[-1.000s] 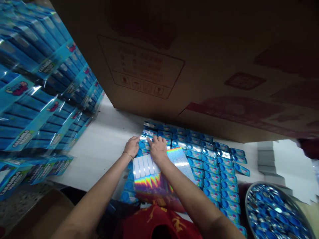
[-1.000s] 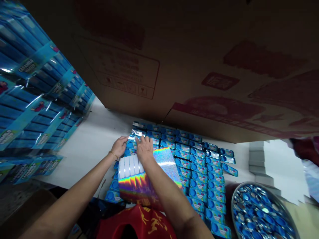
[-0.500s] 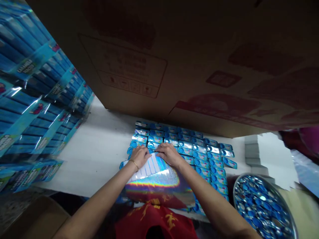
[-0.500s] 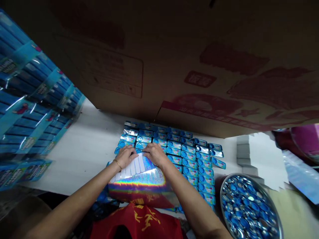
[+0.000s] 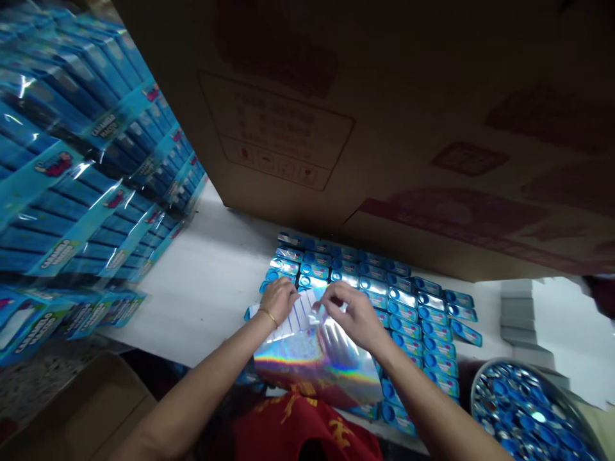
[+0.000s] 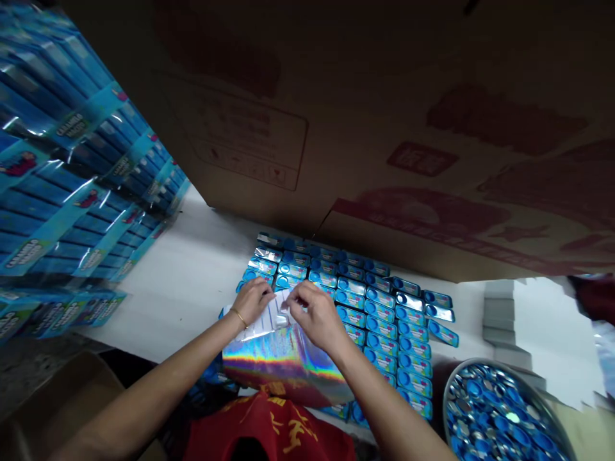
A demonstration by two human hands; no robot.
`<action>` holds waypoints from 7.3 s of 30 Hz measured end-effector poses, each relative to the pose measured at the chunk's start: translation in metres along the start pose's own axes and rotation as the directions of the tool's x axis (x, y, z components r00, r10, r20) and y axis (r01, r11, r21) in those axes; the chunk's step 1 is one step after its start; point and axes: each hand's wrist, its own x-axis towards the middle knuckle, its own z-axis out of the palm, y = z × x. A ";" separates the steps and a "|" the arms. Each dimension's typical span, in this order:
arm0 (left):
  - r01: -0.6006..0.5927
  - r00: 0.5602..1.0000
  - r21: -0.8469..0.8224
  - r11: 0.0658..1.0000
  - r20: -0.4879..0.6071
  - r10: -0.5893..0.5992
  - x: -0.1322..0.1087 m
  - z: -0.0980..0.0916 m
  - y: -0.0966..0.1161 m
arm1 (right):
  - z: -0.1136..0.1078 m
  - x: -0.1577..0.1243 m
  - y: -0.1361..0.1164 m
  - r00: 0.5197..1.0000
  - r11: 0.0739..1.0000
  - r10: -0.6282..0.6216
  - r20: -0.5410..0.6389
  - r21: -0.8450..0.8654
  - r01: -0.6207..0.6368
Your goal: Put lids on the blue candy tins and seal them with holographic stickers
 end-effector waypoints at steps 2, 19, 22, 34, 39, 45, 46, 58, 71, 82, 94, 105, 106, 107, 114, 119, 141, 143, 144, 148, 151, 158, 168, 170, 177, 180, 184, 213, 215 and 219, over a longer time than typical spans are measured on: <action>0.038 0.997 -0.261 0.965 -0.050 -0.052 -0.006 -0.006 0.000 | 0.003 0.012 -0.012 0.988 0.962 0.133 -0.075 0.251 -0.110; 0.233 0.867 -0.669 0.706 -0.186 -0.462 0.004 -0.044 -0.063 | 0.136 0.054 0.005 0.774 0.877 0.477 -0.418 0.293 -0.382; 0.241 0.877 -0.603 0.760 -0.201 -0.437 0.015 -0.040 -0.076 | 0.137 0.058 0.005 0.778 0.899 0.426 -0.462 0.120 -0.421; 0.246 0.894 -0.471 0.847 -0.228 -0.387 0.020 -0.020 -0.097 | 0.129 0.055 0.010 0.936 0.808 0.226 -0.271 -0.485 -0.336; 0.227 0.920 -0.413 0.882 -0.206 -0.333 0.022 -0.021 -0.100 | 0.114 0.048 0.004 0.988 0.732 0.137 0.066 -0.679 -0.056; 0.149 0.961 -0.418 0.896 -0.152 -0.231 0.027 -0.028 -0.082 | 0.099 0.064 0.007 0.995 0.731 0.089 0.048 -0.682 -0.032; 0.140 0.962 -0.392 0.909 -0.165 -0.219 0.026 -0.029 -0.080 | 0.098 0.067 0.009 0.996 0.729 0.079 0.048 -0.684 -0.024; 0.277 0.931 -0.520 0.808 -0.062 -0.359 0.058 -0.031 -0.088 | 0.095 0.076 0.027 0.991 0.685 0.042 0.128 -0.726 0.065; 0.300 0.937 -0.469 0.831 -0.017 -0.348 0.088 -0.038 -0.082 | 0.092 0.081 0.025 0.979 0.663 0.071 0.189 -0.742 0.095; 0.255 0.956 -0.194 0.947 -0.094 -0.277 0.033 -0.037 -0.052 | 0.097 0.073 0.045 0.985 0.666 -0.048 0.164 -0.730 0.154; 0.508 0.861 -0.124 0.852 0.105 -0.498 0.033 -0.054 -0.051 | 0.103 0.074 0.032 0.983 0.574 -0.037 0.182 -0.801 0.170; 0.339 0.931 -0.378 0.861 0.006 -0.364 0.028 -0.030 -0.065 | 0.095 0.078 0.023 0.984 0.637 0.054 0.170 -0.765 0.097; 0.345 0.927 -0.380 0.858 -0.005 -0.375 0.028 -0.033 -0.066 | 0.095 0.078 0.023 0.985 0.645 0.048 0.167 -0.758 0.097; 0.355 0.920 -0.383 0.853 -0.023 -0.392 0.028 -0.036 -0.066 | 0.095 0.079 0.022 0.985 0.660 0.045 0.164 -0.745 0.094; 0.268 0.929 -0.420 0.867 -0.125 -0.348 -0.011 -0.059 -0.063 | 0.048 0.056 0.050 0.999 0.954 -0.014 -0.051 -0.298 -0.002; 0.094 0.984 -0.131 0.987 -0.139 -0.112 -0.043 -0.056 -0.043 | 0.003 0.004 0.092 0.993 0.995 0.037 -0.109 -0.093 -0.047; 0.106 0.991 -0.036 0.994 0.089 -0.102 -0.035 0.000 0.016 | 0.029 -0.007 0.048 0.918 0.757 -0.303 0.255 -0.522 0.395; 0.140 0.986 -0.077 0.987 0.105 -0.132 -0.036 0.000 0.014 | 0.043 -0.011 0.054 0.896 0.723 -0.340 0.285 -0.529 0.443; 0.150 0.984 -0.089 0.985 0.107 -0.140 -0.037 0.000 0.014 | 0.048 -0.013 0.059 0.882 0.708 -0.366 0.298 -0.526 0.471; 0.142 0.986 -0.064 0.988 0.091 -0.136 -0.036 0.001 0.010 | 0.055 -0.023 0.073 0.862 0.689 -0.406 0.303 -0.518 0.506; 0.139 0.989 -0.004 0.990 0.052 -0.139 -0.032 0.004 0.006 | 0.042 -0.026 0.062 0.901 0.750 -0.350 0.255 -0.501 0.433; 0.067 0.974 -0.221 0.973 -0.196 -0.112 -0.040 0.005 0.004 | 0.008 -0.006 -0.004 0.989 0.989 -0.137 0.051 -0.040 0.139; 0.208 0.829 -0.834 0.511 -0.127 -0.544 -0.062 -0.034 -0.015 | 0.113 0.026 0.010 0.935 0.842 0.353 -0.045 0.450 -0.296; 0.241 0.815 -0.798 0.553 -0.143 -0.561 -0.058 -0.035 -0.024 | 0.119 0.027 0.010 0.935 0.884 0.347 -0.070 0.357 -0.302; 0.313 0.748 -0.641 0.701 -0.288 -0.598 -0.041 -0.028 -0.051 | 0.126 0.035 0.008 0.954 0.962 0.194 -0.228 -0.143 -0.230; 0.354 0.735 -0.562 0.747 -0.327 -0.594 -0.035 -0.024 -0.059 | 0.129 0.037 0.011 0.964 0.930 0.166 -0.209 -0.290 -0.224; 0.378 0.728 -0.530 0.759 -0.335 -0.598 -0.030 -0.019 -0.071 | 0.133 0.040 0.014 0.971 0.877 0.159 -0.181 -0.426 -0.223; -0.056 0.998 0.046 0.997 -0.023 0.057 -0.078 -0.061 -0.006 | 0.016 -0.054 0.049 0.852 0.637 0.524 -0.007 0.667 -0.386; -0.138 0.989 0.038 0.990 0.063 0.136 -0.071 -0.051 0.030 | -0.003 -0.074 0.035 0.844 0.611 0.537 -0.004 0.692 -0.385; -0.201 0.958 -0.150 0.968 0.178 0.227 -0.066 -0.016 0.103 | -0.050 -0.118 0.006 0.814 0.616 0.580 0.034 0.636 -0.465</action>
